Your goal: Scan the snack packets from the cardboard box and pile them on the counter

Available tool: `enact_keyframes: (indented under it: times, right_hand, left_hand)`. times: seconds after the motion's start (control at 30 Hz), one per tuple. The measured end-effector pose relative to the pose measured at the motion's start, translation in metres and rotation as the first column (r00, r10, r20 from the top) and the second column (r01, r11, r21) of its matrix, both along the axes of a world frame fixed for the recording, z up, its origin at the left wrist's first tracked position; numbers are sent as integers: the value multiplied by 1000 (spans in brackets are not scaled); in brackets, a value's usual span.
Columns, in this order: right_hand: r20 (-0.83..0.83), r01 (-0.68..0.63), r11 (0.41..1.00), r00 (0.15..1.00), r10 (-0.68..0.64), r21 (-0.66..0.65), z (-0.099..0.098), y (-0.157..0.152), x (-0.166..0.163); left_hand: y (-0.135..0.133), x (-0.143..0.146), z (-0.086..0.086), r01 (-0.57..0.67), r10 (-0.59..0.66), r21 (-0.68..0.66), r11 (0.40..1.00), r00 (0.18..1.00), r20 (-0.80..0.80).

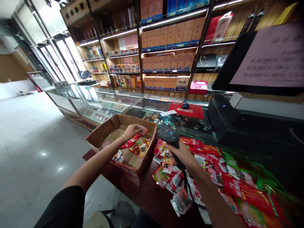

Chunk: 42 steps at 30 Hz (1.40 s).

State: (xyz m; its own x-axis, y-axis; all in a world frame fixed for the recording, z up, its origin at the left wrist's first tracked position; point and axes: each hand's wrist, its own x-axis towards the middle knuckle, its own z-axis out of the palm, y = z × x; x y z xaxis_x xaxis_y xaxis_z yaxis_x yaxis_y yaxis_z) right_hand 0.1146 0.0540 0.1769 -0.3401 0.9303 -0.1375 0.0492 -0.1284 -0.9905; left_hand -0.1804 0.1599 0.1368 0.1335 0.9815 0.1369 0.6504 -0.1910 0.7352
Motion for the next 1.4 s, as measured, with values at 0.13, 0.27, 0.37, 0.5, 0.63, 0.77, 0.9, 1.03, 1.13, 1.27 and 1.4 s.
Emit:
enact_keyframes:
  times: [0.13, 0.27, 0.37, 0.5, 0.63, 0.77, 0.9, 1.03, 1.13, 1.27, 1.4]
  right_hand:
    - [-3, 6, 999, 1000, -5, 38, 3, -9, 5]
    - [-12, 66, 996, 998, -65, 61, 1, -16, 9]
    - [24, 90, 993, 995, -92, 76, -3, -20, 12]
    - [31, 80, 994, 996, -82, 69, -9, -28, 19]
    - [51, 83, 996, 995, -85, 29, -14, -35, 25]
    - [113, 71, 997, 991, -70, -3, -17, -38, 27]
    - [144, 63, 998, 988, -61, -7, -19, -37, 26]
    - [134, 73, 997, 989, -69, -24, -22, -36, 28]
    - [114, 103, 994, 989, -99, -30, -22, -38, 35]
    - [89, 110, 994, 990, -110, 5, -22, -44, 54]
    - [46, 149, 989, 988, -149, 4, -22, -52, 77]
  left_hand:
    - [-22, 5, 16, -31, 153, -199, 980, 758, 635]
    - [-42, 17, 24, 20, 212, -250, 968, 462, 861]
    - [-51, 29, 28, 57, 265, -309, 949, 381, 886]
    - [-55, 47, 25, 84, 184, -247, 966, 452, 873]
    - [-55, 59, 16, 31, 193, -245, 969, 522, 831]
    - [-55, 64, 13, 11, 220, -272, 962, 555, 802]
    - [-56, 66, 14, 13, 201, -261, 965, 602, 773]
    - [-55, 65, 11, 11, 167, -231, 973, 657, 735]
    - [-57, 65, 10, -2, 105, -155, 988, 747, 656]
    - [-71, 76, 20, 37, -33, -1, 999, 921, 389]
    - [-91, 100, 32, 80, -78, 188, 979, 997, -22]
